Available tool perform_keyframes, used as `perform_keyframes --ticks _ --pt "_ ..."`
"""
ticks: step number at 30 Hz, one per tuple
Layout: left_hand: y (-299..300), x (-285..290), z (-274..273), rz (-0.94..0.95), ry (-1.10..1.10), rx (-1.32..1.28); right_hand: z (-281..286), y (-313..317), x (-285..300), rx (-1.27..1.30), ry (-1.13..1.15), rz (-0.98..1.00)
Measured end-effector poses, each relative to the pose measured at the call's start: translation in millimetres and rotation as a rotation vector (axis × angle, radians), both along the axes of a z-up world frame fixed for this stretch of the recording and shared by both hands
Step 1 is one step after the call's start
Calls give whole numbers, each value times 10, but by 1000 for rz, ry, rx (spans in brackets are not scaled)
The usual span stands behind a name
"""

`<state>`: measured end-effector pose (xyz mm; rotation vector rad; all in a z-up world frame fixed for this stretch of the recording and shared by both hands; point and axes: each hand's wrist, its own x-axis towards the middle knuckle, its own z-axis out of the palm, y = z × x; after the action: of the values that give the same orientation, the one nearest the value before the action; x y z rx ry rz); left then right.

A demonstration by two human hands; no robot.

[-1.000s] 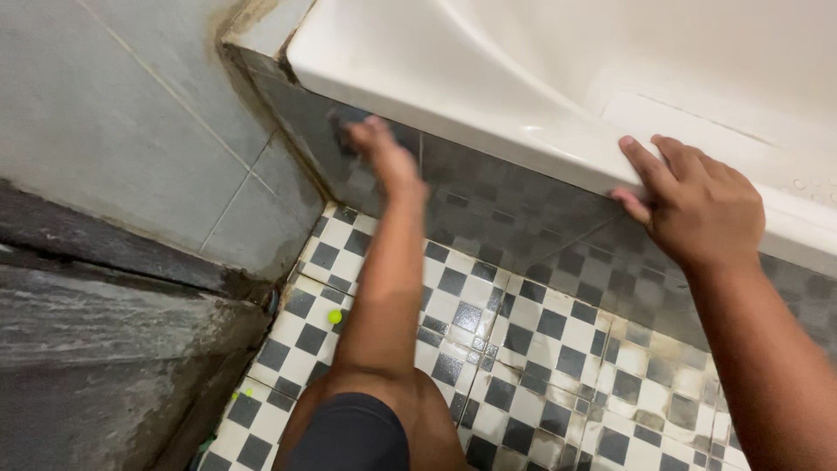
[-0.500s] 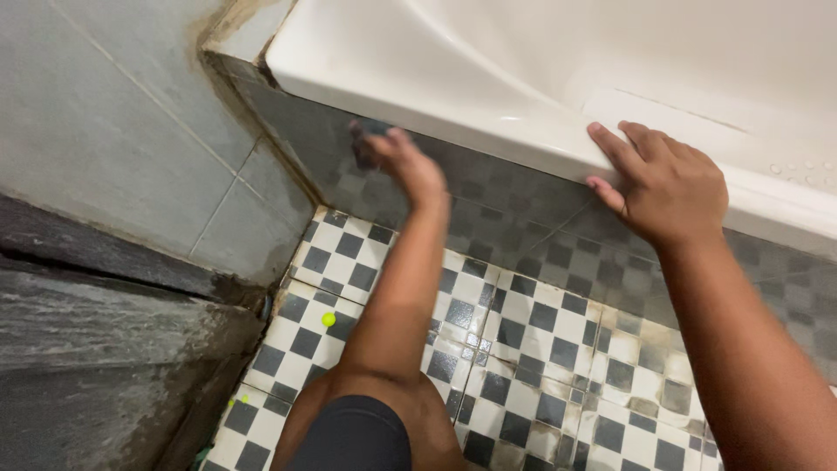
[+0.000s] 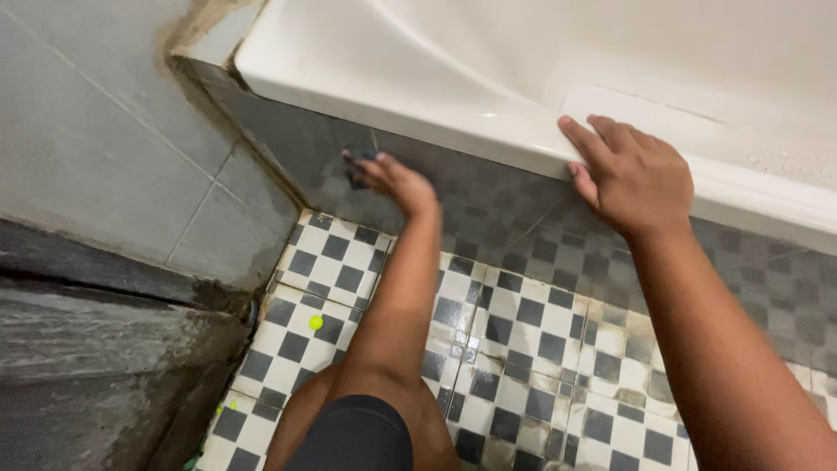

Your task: The person wipes the exterior tiles of a bathtub using a cloth.

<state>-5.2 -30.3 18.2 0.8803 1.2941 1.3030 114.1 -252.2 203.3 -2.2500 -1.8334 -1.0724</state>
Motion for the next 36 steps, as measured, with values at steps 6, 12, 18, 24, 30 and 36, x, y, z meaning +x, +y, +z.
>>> perform_keyframes --ticks 6,12,18,24,30,36 --pt "-1130 461 -8 -228 391 1073 28 -5 -2 22 85 36" --pt "-664 362 -646 -167 560 1108 55 -6 -33 11 109 13" --pt "-693 467 55 12 140 456 56 -11 -41 7 223 0" --pt "-1464 650 -456 -495 572 1181 48 -10 -20 22 203 23" --pt "-1102 684 -771 -377 707 1329 75 -25 -40 5 174 10" --pt "248 -38 -328 16 433 939 24 -60 2 -5 155 -9"
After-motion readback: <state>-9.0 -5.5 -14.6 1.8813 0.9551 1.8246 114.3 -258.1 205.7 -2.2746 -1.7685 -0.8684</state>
